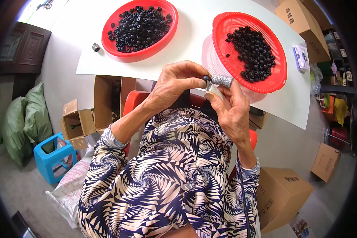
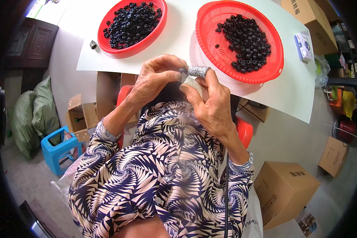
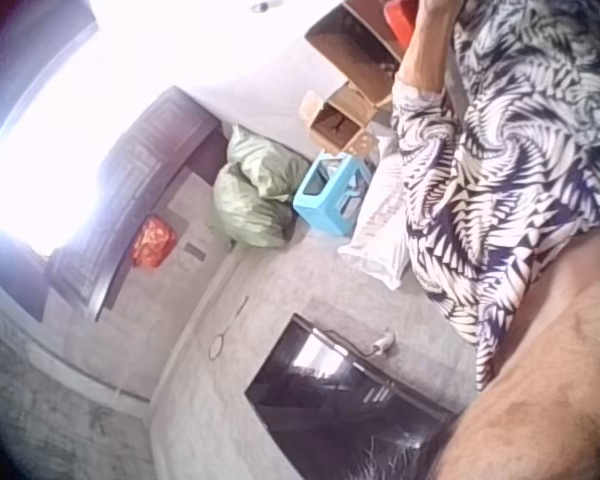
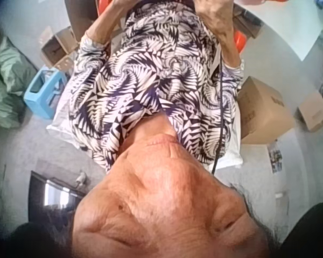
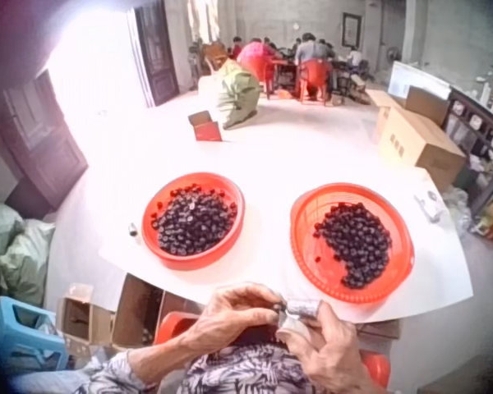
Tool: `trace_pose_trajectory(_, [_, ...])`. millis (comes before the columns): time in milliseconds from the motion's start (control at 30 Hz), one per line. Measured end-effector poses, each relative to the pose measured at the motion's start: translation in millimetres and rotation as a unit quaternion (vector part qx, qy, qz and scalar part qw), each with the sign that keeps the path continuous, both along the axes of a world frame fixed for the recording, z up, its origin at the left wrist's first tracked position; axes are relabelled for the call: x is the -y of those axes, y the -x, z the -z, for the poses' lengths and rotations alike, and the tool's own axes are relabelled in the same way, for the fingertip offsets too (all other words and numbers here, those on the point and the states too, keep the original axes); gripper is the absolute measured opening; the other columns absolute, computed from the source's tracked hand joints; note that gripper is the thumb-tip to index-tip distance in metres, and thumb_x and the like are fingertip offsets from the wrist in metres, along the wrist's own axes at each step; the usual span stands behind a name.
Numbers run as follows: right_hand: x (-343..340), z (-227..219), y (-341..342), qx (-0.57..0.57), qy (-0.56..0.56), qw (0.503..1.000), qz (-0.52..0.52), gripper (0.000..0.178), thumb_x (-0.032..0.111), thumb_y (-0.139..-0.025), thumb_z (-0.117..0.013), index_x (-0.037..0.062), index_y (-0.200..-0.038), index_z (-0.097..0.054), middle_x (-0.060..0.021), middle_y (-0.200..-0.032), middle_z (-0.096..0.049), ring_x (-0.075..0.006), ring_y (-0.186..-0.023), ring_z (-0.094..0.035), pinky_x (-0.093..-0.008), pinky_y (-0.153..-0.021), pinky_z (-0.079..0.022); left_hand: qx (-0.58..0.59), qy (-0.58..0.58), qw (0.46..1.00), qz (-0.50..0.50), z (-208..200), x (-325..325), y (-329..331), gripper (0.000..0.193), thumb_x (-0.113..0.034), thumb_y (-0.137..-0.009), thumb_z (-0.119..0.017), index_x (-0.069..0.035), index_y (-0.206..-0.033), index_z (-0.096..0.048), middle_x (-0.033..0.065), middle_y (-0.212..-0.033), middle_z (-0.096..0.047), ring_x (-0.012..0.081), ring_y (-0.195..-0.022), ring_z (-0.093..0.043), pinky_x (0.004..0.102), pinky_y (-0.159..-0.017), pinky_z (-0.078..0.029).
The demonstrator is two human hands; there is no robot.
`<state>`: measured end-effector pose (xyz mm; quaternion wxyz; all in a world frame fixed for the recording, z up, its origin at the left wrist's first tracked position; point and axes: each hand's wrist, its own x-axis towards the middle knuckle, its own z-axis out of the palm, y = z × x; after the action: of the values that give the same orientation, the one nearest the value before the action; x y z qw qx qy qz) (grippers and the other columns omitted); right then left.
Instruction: The person assembles small black parts into an assembly base by hand.
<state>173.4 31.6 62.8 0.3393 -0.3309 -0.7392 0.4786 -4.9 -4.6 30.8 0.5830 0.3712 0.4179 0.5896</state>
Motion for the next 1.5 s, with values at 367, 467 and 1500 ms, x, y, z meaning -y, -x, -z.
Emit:
trace_pose_trajectory(367, [-0.1, 5.4, -0.2, -0.002, -0.020, 1.000, -0.008, 0.027, 0.013, -0.084, -0.066, -0.0040, -0.097, -0.050, -0.0205, -0.079, -0.065, -0.0335, -0.072, -0.067, -0.0371, -0.060, -0.050, -0.031, -0.023, 0.999, 0.004, 0.6, -0.8, 1.6, 0.015, 0.005, -0.076, -0.063, 0.001, -0.090, -0.066, 0.0075, -0.092, -0.062, 0.0145, -0.089, -0.058, 0.0277, -0.083, -0.047])
trace_pose_trajectory(467, [0.4, 2.5, 0.7, 0.003, -0.015, 1.000, -0.008, 0.026, 0.012, -0.084, -0.066, -0.0038, -0.097, -0.050, -0.0208, -0.079, -0.064, -0.0343, -0.073, -0.067, -0.0377, -0.061, -0.050, -0.045, -0.022, 0.999, 0.002, -1.9, -0.4, 2.3, 0.016, 0.006, -0.074, -0.063, 0.001, -0.089, -0.066, 0.0070, -0.092, -0.062, 0.0141, -0.088, -0.057, 0.0271, -0.083, -0.046])
trace_pose_trajectory(1500, [1.1, 3.7, 1.3, 0.029, -0.027, 0.999, -0.006, 0.026, 0.011, -0.084, -0.067, -0.0029, -0.097, -0.049, -0.0188, -0.078, -0.064, -0.0333, -0.071, -0.066, -0.0382, -0.059, -0.050, -0.073, -0.027, 0.997, 0.016, -0.1, 0.2, 4.3, 0.016, 0.003, -0.077, -0.062, 0.002, -0.091, -0.067, 0.0069, -0.094, -0.062, 0.0136, -0.087, -0.058, 0.0264, -0.081, -0.047])
